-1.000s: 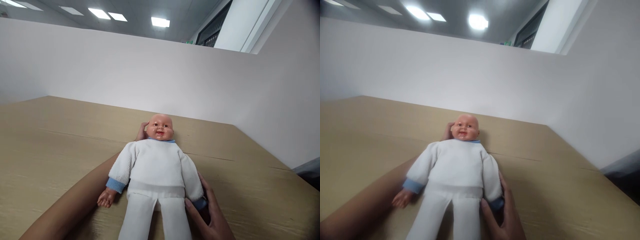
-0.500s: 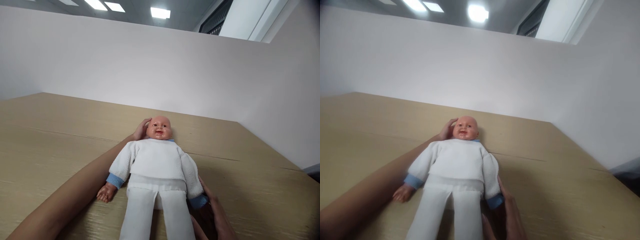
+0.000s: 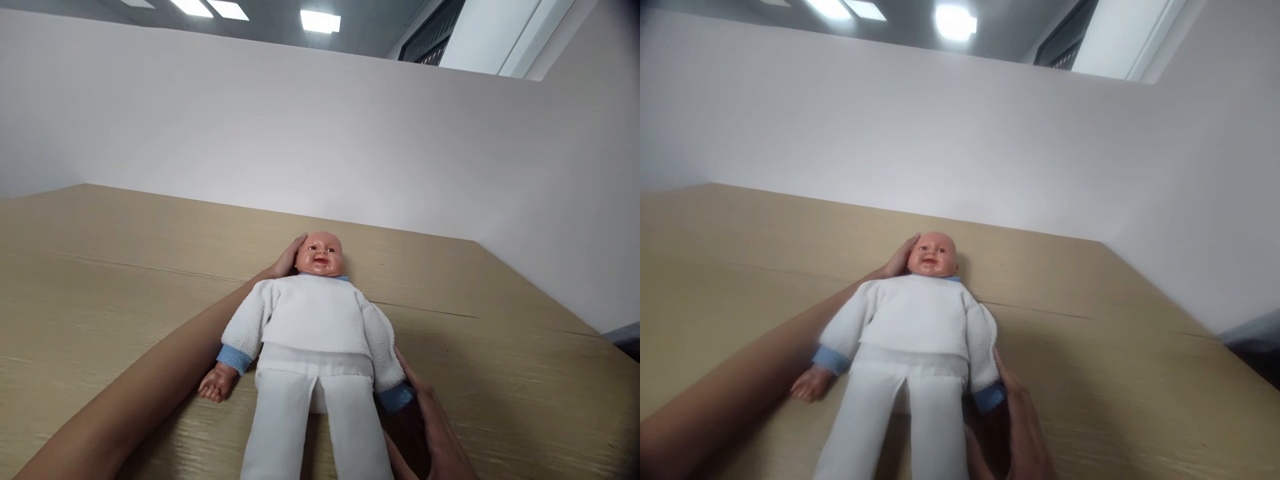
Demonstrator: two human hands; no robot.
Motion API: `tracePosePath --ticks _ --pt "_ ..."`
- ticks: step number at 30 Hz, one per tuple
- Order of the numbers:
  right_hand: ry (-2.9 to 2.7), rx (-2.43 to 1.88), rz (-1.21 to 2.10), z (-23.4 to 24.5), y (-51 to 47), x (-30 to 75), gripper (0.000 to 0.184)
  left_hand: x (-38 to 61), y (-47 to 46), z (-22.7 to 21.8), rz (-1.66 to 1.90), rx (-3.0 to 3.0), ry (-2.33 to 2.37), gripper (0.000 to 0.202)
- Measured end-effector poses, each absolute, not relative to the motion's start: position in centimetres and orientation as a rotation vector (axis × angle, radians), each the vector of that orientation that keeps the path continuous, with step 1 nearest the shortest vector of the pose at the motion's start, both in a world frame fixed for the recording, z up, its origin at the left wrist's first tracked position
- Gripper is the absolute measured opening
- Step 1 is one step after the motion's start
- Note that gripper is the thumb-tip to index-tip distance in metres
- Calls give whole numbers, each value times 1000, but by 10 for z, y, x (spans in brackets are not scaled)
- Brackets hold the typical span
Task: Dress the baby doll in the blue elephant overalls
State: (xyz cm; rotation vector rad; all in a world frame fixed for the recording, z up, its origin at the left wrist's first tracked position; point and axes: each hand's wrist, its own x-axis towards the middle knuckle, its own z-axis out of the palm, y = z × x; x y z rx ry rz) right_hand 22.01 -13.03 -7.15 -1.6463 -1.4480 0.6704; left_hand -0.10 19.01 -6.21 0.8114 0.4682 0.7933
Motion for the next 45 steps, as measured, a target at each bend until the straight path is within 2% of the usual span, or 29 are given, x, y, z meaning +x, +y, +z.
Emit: tracePosePath --ticks 10,16,27,33,39,45 --pt "-1806 -1633 498 -88 -126 244 86 -3 190 -67 696 849 374 87" --pt "-1866 -1618 415 -85 -127 244 88 -3 186 -62 745 841 414 78" --pt "-1879 -1612 393 -84 -125 242 91 -4 195 -72 703 848 432 86" --pt "-1837 -1618 433 -79 -126 237 89 -4 198 -75 786 855 565 79" --pt "-1780 -1603 440 -86 -127 232 83 -24 186 -72 1112 885 750 43" --pt "-1631 -1591 519 -76 -130 235 95 -58 151 -62 1195 958 913 43"
